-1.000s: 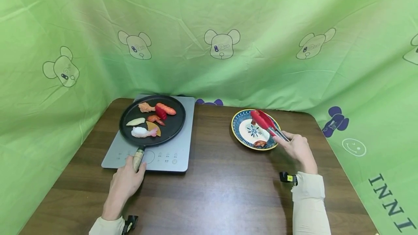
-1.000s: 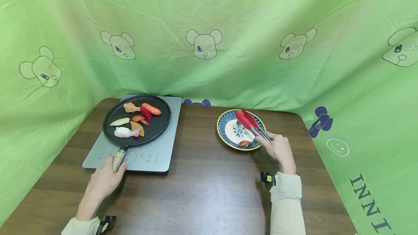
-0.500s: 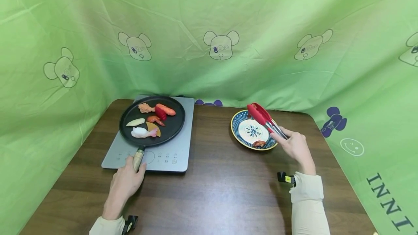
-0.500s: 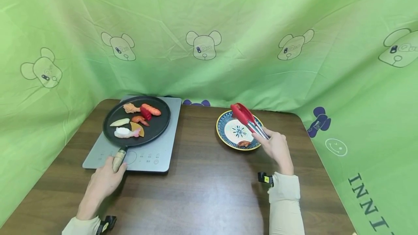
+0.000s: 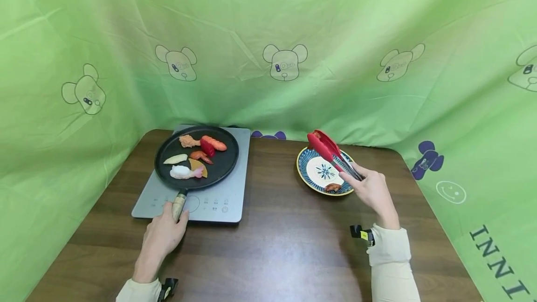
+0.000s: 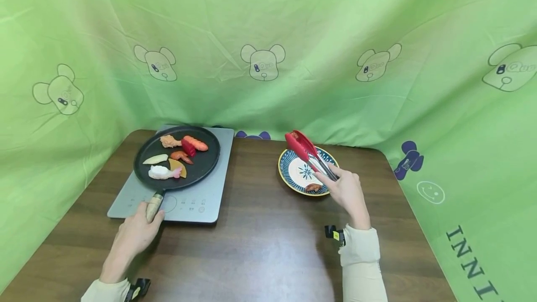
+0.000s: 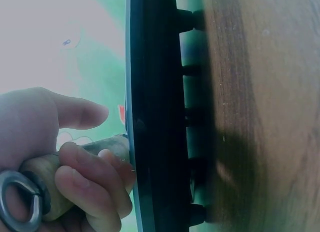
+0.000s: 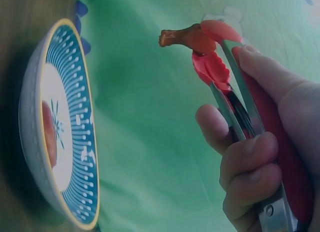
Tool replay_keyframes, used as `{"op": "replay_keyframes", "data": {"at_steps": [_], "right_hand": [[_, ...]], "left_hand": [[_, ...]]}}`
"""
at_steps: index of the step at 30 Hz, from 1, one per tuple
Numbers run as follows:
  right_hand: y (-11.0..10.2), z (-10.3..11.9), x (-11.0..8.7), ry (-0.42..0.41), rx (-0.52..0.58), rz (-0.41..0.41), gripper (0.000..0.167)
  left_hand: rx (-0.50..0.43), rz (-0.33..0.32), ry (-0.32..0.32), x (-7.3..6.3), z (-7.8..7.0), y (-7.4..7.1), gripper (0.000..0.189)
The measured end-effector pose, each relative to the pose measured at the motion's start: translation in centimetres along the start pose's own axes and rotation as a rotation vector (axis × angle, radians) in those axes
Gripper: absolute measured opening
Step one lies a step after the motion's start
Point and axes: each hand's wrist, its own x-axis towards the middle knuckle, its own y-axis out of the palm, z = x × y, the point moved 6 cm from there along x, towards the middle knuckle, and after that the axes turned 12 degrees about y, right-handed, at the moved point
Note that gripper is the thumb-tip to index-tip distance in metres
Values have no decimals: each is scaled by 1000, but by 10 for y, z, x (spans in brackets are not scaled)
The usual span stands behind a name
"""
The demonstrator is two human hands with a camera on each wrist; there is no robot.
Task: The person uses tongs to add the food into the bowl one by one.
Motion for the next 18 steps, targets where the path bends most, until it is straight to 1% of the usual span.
{"op": "replay_keyframes", "data": {"at_steps": [5,11,18], "right_hand": [[6,13,-2,-47,25,-16,63],[15,31,-4,-92,56,3,61],[28,47,-6,-64,198,121,60]], "left_hand": [[-4,0,-5,0,0,0,56],[-7,1,-8,0,0,0,56],[-3,-3,-2,1,1,0,56]]}}
